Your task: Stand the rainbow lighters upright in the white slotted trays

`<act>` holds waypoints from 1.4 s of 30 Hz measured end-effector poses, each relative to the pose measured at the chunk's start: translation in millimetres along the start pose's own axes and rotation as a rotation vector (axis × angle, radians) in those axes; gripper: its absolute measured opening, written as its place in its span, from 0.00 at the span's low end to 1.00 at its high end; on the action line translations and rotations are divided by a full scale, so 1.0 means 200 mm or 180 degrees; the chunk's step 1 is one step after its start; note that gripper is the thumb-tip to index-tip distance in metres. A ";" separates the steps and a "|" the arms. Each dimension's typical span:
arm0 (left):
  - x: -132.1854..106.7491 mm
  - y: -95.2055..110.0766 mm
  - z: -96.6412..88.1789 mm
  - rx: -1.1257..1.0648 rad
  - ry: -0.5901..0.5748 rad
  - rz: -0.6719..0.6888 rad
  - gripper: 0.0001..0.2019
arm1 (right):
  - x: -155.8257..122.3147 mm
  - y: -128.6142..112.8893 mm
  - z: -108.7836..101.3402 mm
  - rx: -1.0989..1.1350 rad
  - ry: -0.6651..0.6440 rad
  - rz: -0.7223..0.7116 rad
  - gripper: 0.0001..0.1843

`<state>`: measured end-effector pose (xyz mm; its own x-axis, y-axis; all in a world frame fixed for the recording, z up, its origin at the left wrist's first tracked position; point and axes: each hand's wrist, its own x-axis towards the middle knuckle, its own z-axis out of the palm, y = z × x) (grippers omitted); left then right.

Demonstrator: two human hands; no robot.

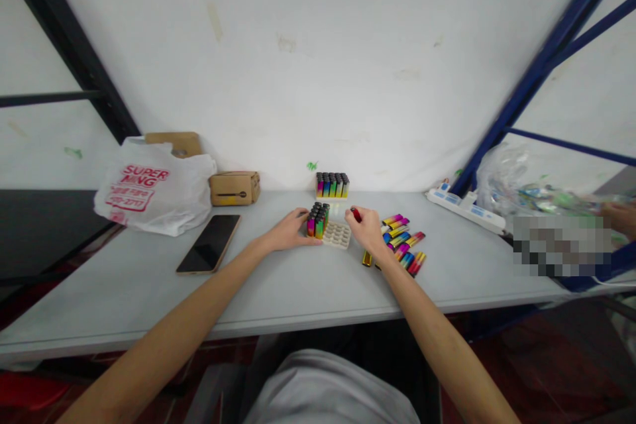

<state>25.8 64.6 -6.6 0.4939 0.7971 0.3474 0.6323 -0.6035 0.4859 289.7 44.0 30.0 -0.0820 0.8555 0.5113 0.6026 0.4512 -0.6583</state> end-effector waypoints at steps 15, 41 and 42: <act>0.00 -0.02 0.01 0.0026 -0.0055 0.0007 0.40 | 0.01 0.04 0.00 -0.0088 -0.0248 -0.0243 0.18; 0.00 -0.03 0.02 0.0039 -0.0035 -0.0062 0.40 | 0.05 0.09 0.13 -0.1095 -0.0993 -0.0611 0.09; 0.00 -0.03 0.02 0.0030 -0.0026 -0.0049 0.40 | 0.05 0.07 0.14 -0.1166 -0.1041 -0.0561 0.10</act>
<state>24.5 69.3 -13.0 0.4889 0.8061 0.3333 0.6454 -0.5913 0.4835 275.5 66.2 9.7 -0.4159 0.8356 0.3590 0.7907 0.5272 -0.3112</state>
